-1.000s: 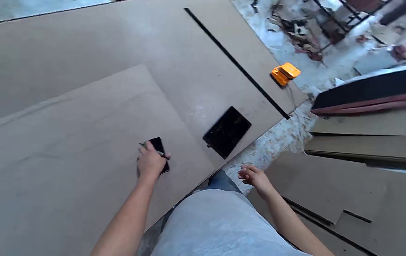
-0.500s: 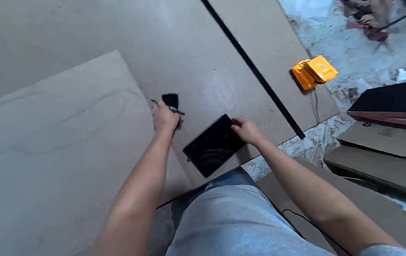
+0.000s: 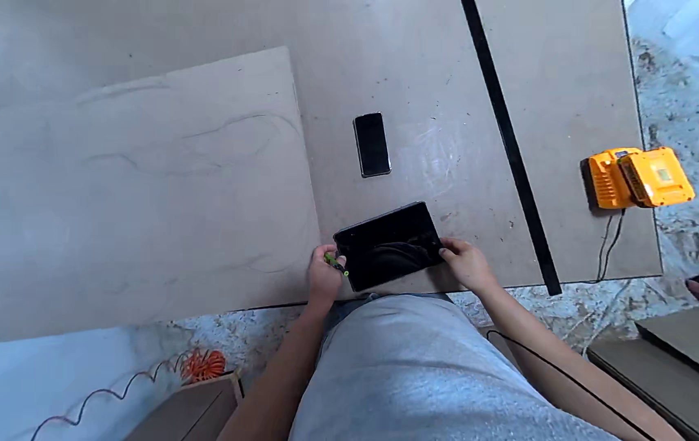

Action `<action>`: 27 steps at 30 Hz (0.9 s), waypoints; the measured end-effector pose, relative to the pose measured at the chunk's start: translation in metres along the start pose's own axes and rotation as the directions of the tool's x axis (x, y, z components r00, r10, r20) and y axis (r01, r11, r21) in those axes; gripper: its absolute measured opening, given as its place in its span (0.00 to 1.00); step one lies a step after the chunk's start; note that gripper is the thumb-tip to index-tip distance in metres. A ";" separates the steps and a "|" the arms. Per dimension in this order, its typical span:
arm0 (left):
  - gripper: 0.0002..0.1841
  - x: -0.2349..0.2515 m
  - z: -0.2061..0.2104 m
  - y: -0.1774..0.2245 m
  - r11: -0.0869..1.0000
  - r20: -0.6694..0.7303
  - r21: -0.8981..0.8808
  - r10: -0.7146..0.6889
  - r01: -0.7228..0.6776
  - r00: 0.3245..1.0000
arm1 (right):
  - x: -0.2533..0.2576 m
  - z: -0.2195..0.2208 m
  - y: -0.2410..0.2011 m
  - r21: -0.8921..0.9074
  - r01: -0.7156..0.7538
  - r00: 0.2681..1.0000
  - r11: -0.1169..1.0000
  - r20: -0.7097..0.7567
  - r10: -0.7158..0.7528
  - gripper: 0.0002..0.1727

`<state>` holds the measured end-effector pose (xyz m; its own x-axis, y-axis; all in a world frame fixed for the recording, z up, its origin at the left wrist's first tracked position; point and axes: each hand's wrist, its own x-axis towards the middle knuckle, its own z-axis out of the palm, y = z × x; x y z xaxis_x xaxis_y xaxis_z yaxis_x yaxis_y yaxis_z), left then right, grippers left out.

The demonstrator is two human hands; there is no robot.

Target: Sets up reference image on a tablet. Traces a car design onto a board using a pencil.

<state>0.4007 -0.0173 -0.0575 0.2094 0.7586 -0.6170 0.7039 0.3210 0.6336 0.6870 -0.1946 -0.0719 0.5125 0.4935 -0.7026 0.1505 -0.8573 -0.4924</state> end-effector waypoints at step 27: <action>0.22 -0.015 0.011 -0.005 0.985 0.272 -0.156 -0.026 0.070 0.962 | -0.033 0.008 0.009 0.077 -0.193 0.970 0.978 -0.133 0.202 0.23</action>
<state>0.4011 -0.0367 -0.0565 0.3683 0.5670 -0.7368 0.6026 0.4579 0.6536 0.6644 -0.2180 -0.0572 0.6403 0.2859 -0.7130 -0.0170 -0.9227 -0.3853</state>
